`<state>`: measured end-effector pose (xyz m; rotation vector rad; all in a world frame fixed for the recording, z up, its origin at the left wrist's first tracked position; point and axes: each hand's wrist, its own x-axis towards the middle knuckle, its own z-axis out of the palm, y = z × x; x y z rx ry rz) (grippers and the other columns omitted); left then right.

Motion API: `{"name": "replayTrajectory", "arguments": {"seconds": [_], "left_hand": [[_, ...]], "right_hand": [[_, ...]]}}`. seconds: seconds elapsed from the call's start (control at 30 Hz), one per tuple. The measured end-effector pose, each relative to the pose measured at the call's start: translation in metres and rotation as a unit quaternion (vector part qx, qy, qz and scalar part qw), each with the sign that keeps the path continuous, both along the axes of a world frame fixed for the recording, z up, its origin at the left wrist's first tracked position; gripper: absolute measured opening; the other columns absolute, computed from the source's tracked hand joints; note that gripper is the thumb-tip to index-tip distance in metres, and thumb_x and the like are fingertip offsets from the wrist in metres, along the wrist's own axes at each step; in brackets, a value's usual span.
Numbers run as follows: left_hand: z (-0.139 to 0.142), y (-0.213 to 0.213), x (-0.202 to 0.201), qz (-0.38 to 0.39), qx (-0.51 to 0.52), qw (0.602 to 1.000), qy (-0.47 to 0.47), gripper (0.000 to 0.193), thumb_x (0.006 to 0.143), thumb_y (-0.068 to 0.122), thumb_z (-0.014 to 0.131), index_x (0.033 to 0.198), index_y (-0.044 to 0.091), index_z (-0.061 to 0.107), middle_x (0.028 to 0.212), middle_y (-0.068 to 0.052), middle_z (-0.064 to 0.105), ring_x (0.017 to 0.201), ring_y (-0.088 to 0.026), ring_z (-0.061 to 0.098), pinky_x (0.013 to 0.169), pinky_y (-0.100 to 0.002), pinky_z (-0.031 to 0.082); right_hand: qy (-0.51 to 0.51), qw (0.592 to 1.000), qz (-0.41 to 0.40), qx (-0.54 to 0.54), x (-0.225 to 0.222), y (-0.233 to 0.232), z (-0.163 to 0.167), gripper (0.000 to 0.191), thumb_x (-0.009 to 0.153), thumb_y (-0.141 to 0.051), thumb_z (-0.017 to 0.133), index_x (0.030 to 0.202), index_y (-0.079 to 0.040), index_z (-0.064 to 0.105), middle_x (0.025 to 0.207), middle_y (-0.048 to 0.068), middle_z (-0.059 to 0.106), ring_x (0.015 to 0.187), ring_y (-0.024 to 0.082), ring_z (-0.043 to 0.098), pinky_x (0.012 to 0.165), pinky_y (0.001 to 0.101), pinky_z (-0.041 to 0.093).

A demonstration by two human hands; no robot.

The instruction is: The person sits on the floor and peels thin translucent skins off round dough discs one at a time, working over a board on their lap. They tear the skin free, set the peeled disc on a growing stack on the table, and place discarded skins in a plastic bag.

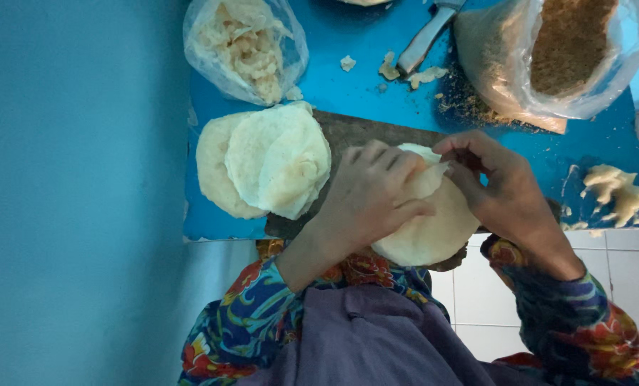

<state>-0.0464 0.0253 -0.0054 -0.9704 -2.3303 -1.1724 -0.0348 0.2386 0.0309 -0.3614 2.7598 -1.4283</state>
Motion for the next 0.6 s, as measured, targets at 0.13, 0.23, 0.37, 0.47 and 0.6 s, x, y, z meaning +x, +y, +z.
{"name": "replayTrajectory", "arguments": {"seconds": [0.13, 0.23, 0.37, 0.47, 0.6], "left_hand": [[0.0, -0.001, 0.003, 0.024, -0.034, 0.999, 0.031, 0.019, 0.093, 0.024, 0.07, 0.106, 0.014, 0.061, 0.097, -0.003, 0.068, 0.102, -0.025, 0.061, 0.092, -0.046, 0.043], [-0.003, 0.004, 0.001, 0.053, -0.043, 0.998, -0.012, 0.013, 0.1, 0.024, 0.069, 0.105, 0.014, 0.062, 0.093, -0.003, 0.068, 0.095, -0.025, 0.064, 0.088, -0.045, 0.046], [-0.008, 0.009, -0.003, 0.053, 0.006, 0.997, -0.051, 0.017, 0.099, 0.023, 0.068, 0.11, 0.011, 0.061, 0.1, -0.006, 0.071, 0.093, -0.029, 0.069, 0.082, -0.044, 0.053], [-0.01, 0.009, -0.005, 0.056, 0.004, 0.997, -0.05, 0.016, 0.101, 0.02, 0.064, 0.112, 0.009, 0.06, 0.105, -0.008, 0.071, 0.097, -0.029, 0.071, 0.081, -0.042, 0.057], [-0.01, 0.008, -0.006, 0.045, 0.019, 0.998, -0.034, 0.015, 0.105, 0.02, 0.062, 0.114, 0.009, 0.058, 0.106, -0.008, 0.07, 0.098, -0.027, 0.071, 0.078, -0.039, 0.058]], "right_hand": [[0.002, 1.0, -0.006, 0.012, 0.0, 0.002, -0.002, 0.022, 0.099, -0.003, 0.065, 0.12, -0.004, 0.066, 0.102, 0.004, 0.067, 0.092, 0.011, 0.063, 0.079, 0.0276, 0.052], [0.012, 0.999, -0.006, 0.05, 0.001, 0.001, -0.001, 0.021, 0.098, -0.005, 0.068, 0.119, -0.004, 0.068, 0.098, 0.006, 0.065, 0.083, 0.015, 0.06, 0.073, 0.0299, 0.05], [0.048, 0.992, -0.002, 0.117, 0.0, -0.003, 0.0, 0.021, 0.093, -0.009, 0.073, 0.113, -0.004, 0.07, 0.099, 0.009, 0.064, 0.079, 0.02, 0.062, 0.07, 0.0322, 0.05], [0.125, 0.983, 0.025, 0.132, 0.0, -0.005, 0.002, 0.019, 0.091, -0.008, 0.075, 0.108, -0.004, 0.068, 0.103, 0.011, 0.063, 0.09, 0.025, 0.063, 0.076, 0.0345, 0.052], [0.185, 0.97, 0.046, 0.153, 0.001, -0.006, 0.004, 0.017, 0.092, -0.007, 0.075, 0.105, -0.004, 0.065, 0.105, 0.011, 0.065, 0.099, 0.03, 0.063, 0.084, 0.0397, 0.052]]}}
